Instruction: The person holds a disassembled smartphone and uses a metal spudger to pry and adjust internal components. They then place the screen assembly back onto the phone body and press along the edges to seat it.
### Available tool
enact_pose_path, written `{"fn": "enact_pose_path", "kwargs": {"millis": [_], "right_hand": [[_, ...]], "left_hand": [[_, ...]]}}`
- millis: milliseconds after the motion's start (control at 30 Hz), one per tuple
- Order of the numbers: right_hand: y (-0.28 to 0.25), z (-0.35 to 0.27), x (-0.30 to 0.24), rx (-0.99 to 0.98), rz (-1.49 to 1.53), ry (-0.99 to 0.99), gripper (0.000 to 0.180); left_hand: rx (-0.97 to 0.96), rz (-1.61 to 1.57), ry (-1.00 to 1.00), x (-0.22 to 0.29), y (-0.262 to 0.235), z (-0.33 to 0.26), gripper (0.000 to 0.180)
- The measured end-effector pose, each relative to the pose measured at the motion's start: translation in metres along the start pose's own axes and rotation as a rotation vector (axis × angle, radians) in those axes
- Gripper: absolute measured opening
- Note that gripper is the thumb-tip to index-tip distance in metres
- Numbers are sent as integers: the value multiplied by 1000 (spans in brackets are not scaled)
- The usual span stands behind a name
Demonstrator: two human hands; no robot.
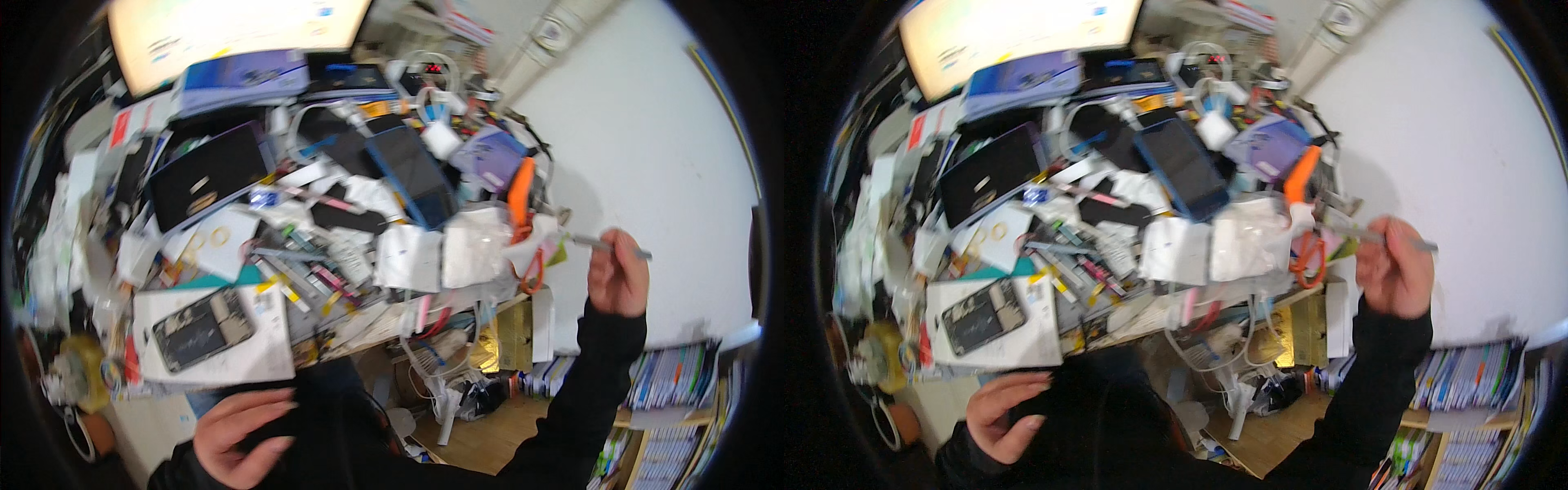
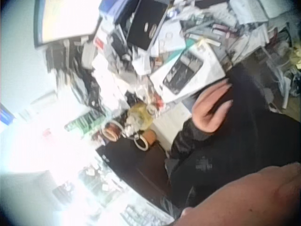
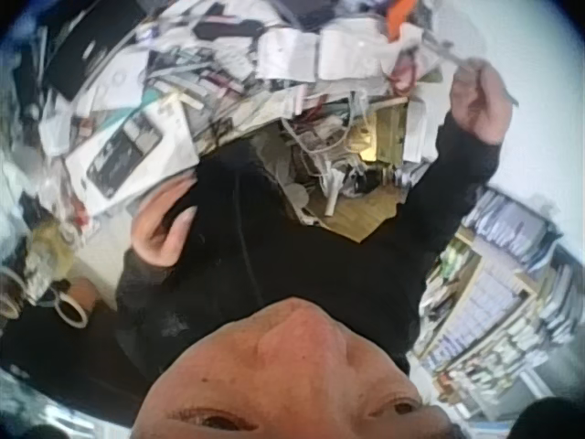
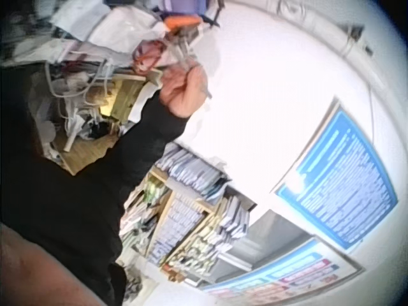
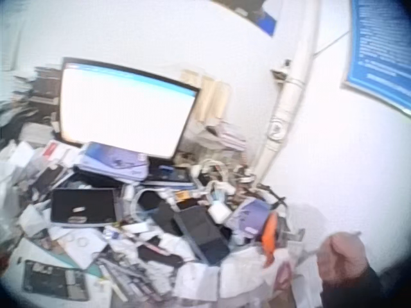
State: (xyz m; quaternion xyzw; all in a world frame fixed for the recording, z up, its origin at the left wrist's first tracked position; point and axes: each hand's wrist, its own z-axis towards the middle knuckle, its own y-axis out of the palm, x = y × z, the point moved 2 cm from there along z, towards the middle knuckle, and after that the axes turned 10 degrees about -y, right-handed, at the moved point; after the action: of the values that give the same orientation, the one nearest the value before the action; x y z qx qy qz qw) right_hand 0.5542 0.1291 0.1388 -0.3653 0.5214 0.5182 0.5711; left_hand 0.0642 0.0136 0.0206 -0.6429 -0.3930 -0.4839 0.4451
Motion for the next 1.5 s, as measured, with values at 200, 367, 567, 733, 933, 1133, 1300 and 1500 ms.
{"fn": "enact_pose_path", "kwargs": {"millis": [200,367,567,733,933,1133,1300,1500], "right_hand": [[132,-100,59,-408,107,51,33],[198,-148,119,-534,193,46,27],[234,-159,138,-831,-147,-303,40],[256,-150,152,-782,117,-281,19],[263,-143,164,-802,-71,-317,24],[270,-129,178,-897,174,-350,40],[263,-133,180,-710,30,-281,27],[253,-122,189,-903,97,-340,23]], "left_hand": [[-7,-165,310,20,30,55,91],[-37,-578,16,-26,15,26,24],[-47,-733,-399,-46,6,-8,31],[-18,-485,-175,-55,4,2,35],[66,-454,-24,-60,11,20,30],[109,-269,142,-72,19,28,20],[234,-192,196,-63,28,35,25],[177,25,66,-45,23,34,49]]}}
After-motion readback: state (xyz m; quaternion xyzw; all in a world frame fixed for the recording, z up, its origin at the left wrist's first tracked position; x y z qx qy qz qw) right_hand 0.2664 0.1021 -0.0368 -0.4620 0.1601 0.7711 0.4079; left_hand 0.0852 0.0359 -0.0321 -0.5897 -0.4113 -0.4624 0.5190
